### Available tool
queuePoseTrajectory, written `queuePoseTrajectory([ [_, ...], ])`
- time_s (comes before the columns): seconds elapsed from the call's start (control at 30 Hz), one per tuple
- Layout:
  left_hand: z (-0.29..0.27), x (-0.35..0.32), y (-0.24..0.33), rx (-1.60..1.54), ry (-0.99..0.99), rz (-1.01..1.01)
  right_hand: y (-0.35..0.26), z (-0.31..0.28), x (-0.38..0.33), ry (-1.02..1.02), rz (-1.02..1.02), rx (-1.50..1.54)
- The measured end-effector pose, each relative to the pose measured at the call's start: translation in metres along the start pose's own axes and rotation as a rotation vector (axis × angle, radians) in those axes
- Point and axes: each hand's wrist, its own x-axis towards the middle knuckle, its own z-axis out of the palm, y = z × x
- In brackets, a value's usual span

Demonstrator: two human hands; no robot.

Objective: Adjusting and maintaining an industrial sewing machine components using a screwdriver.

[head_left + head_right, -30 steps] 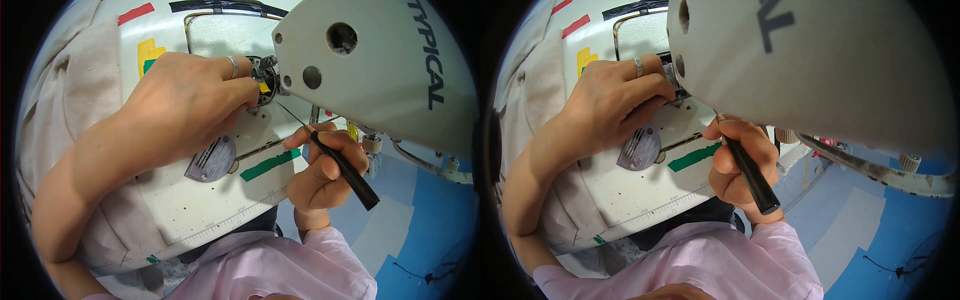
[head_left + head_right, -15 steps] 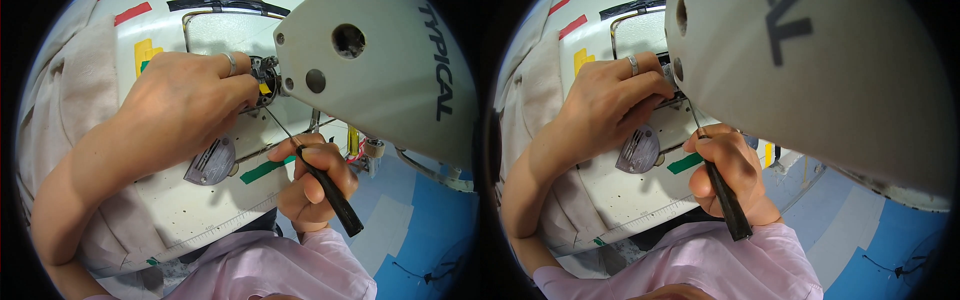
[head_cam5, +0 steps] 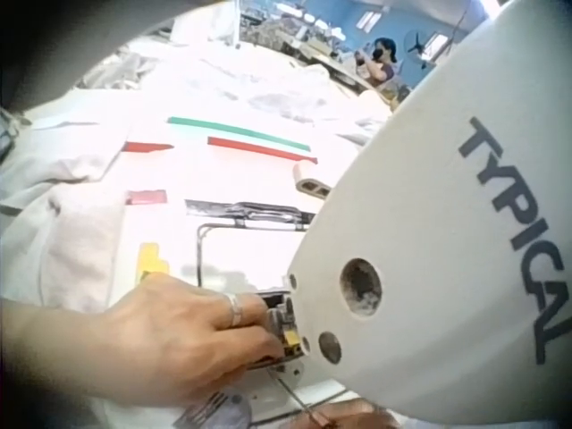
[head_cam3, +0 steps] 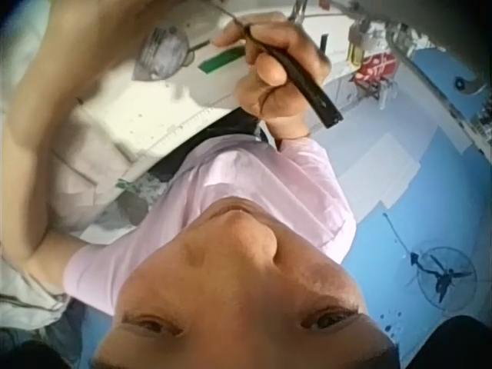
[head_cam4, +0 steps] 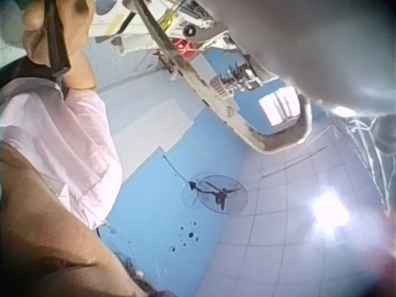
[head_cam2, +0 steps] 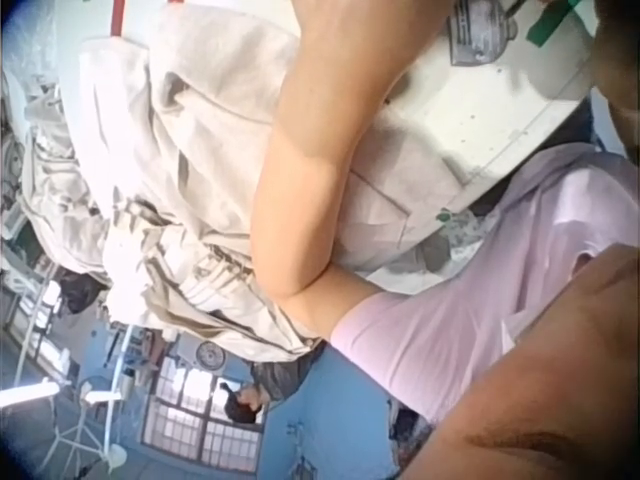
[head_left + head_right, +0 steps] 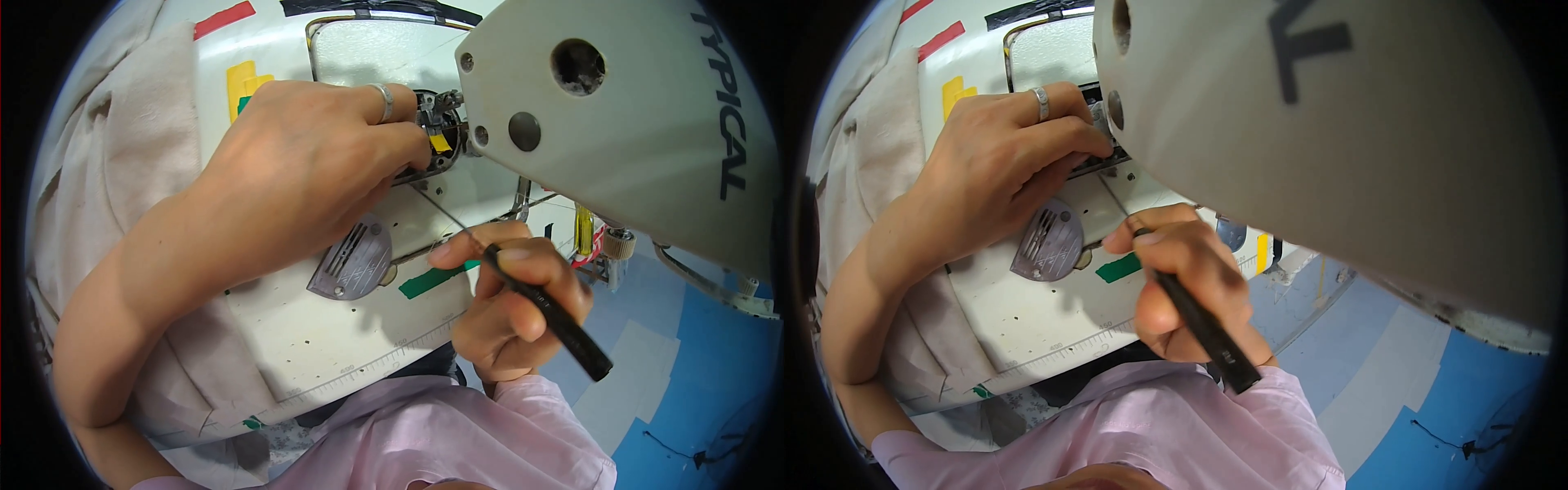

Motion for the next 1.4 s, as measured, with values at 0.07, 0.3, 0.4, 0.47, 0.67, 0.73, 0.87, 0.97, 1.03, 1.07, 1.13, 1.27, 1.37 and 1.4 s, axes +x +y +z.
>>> queuePoseTrajectory([
  [0.07,-0.001,0.0,0.001,-0.006,-0.003,0.0,0.014,0.005,-0.006,0.11,-0.122,-0.033],
  [0.3,0.003,-0.002,0.005,0.014,-0.005,0.007,0.003,-0.003,-0.004,-0.096,-0.048,0.058],
  [0.4,0.001,-0.004,0.006,0.022,-0.01,0.026,0.007,0.001,-0.019,0.237,-0.002,0.142],
  [0.47,0.0,-0.005,0.008,0.032,-0.016,0.028,0.011,0.003,-0.025,0.319,-0.021,0.196],
  [0.67,-0.002,-0.01,0.01,0.122,0.021,-0.003,0.008,0.005,-0.029,0.171,0.008,0.27],
  [0.73,0.0,-0.011,0.004,0.07,-0.012,0.004,0.009,0.005,-0.027,0.165,0.014,0.247],
  [0.87,0.001,-0.01,0.003,0.064,-0.002,0.025,0.019,0.007,-0.034,0.161,-0.048,0.279],
  [0.97,0.001,-0.011,0.003,0.047,0.014,0.058,0.019,0.019,-0.032,0.129,-0.127,0.364],
  [1.03,0.004,-0.011,0.003,0.09,0.041,0.082,0.021,0.02,-0.027,0.117,-0.155,0.35],
  [1.07,0.004,-0.011,0.004,0.088,0.042,0.083,0.022,0.018,-0.025,0.121,-0.168,0.233],
  [1.13,0.004,-0.011,0.005,0.224,0.106,-0.002,0.029,0.008,-0.019,0.108,-0.205,0.039],
  [1.27,0.004,-0.007,0.002,0.202,0.088,-0.028,0.033,0.012,-0.019,0.265,-0.146,0.24],
  [1.37,0.002,-0.009,0.004,0.175,0.106,-0.004,0.032,0.006,-0.017,0.231,-0.127,0.183],
  [1.4,0.001,-0.009,0.005,0.173,0.1,-0.004,0.031,0.005,-0.017,0.226,-0.115,0.169],
])
